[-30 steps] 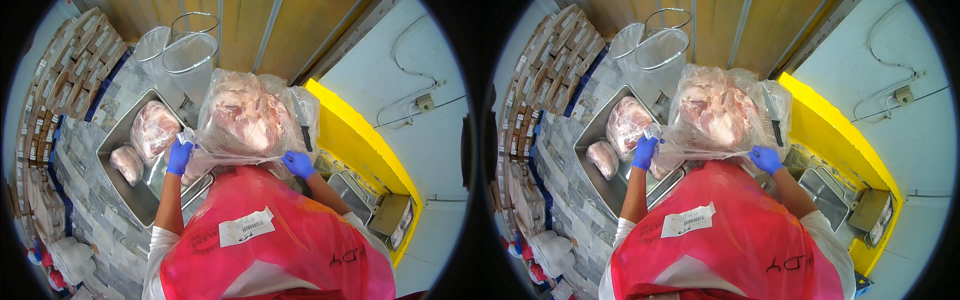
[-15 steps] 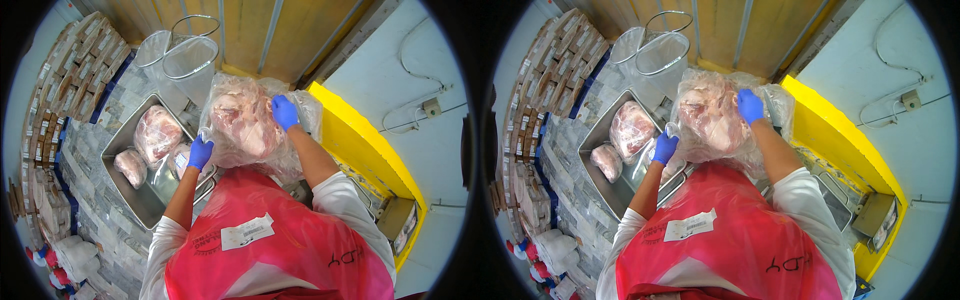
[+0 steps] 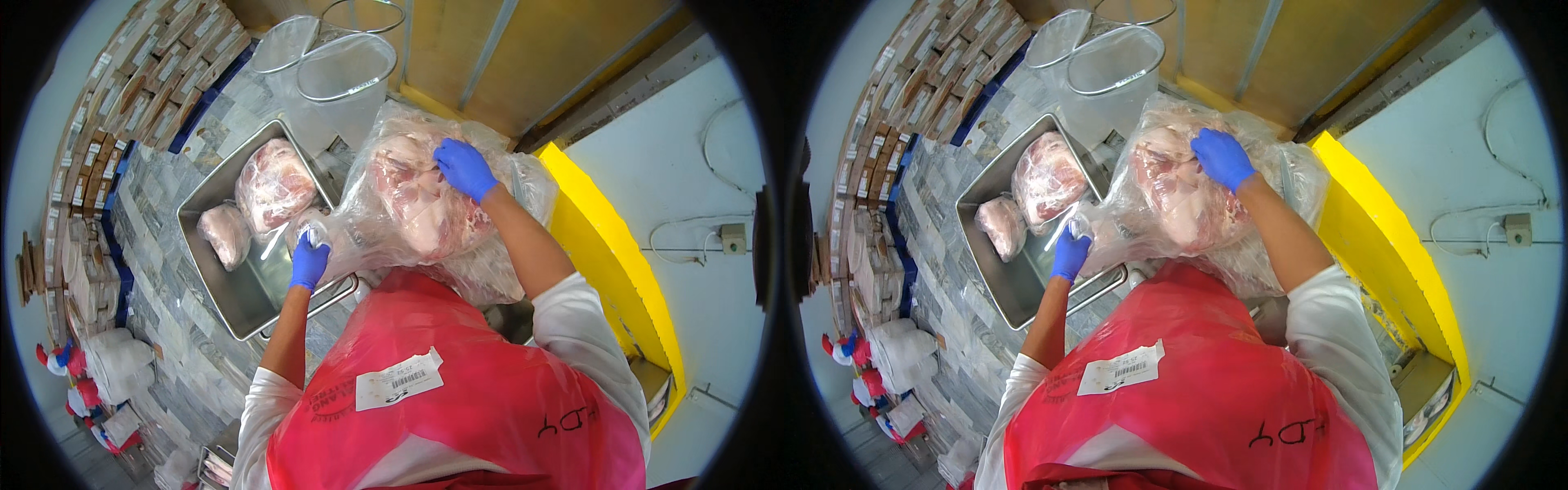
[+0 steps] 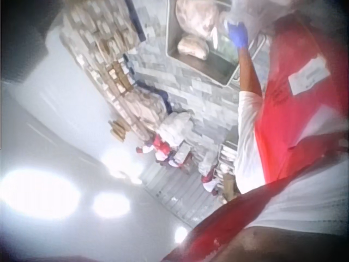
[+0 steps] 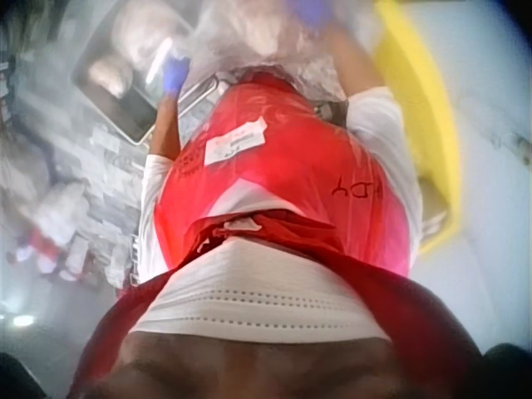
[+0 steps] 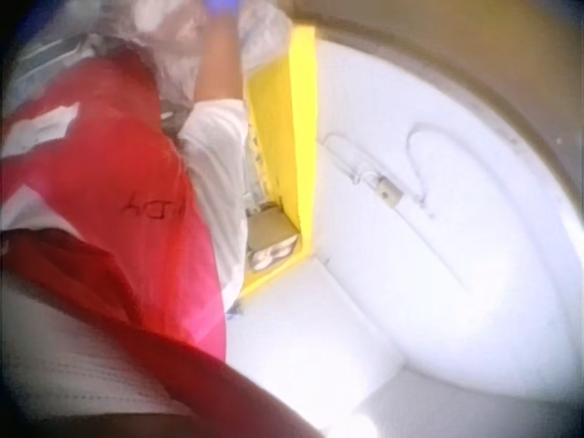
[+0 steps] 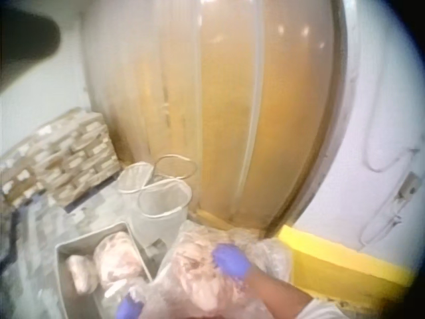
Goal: The person unpacks vacuum-sealed meat portions from a metal tray and places them on a work surface. They use a knife to cut and trim the meat, separating pieces and placing them into a tray.
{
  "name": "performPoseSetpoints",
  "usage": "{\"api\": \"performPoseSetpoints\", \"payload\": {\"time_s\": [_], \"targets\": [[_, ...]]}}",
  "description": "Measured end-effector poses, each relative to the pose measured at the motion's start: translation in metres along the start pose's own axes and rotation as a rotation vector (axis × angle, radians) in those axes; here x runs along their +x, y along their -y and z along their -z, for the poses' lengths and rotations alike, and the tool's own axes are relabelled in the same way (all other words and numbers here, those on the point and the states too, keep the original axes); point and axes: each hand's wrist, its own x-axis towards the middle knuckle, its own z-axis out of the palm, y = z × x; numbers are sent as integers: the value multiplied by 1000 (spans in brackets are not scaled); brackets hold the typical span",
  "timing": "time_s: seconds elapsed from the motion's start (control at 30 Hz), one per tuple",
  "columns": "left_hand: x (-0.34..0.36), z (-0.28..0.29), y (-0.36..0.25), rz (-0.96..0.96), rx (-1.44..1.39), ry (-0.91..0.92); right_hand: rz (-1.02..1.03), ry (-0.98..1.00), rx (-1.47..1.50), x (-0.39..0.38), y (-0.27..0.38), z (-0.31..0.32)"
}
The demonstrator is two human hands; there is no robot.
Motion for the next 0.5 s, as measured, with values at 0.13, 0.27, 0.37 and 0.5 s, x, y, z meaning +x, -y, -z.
{"api": "performPoseSetpoints", "payload": {"time_s": [0.13,0.27,0.37,0.5], "targets": [[0,-9,-57,39,-50,126,-195,-84,74,16,-21,-1],[10,-36,-41,92,-144,186,-217,-496,32,8,-10,-14],[4,-43,-65,119,-170,178,95,-432,-69,-31,38,-5],[16,-67,-75,-184,-4,48,-55,-163,-173,-94,20,-15]]}}
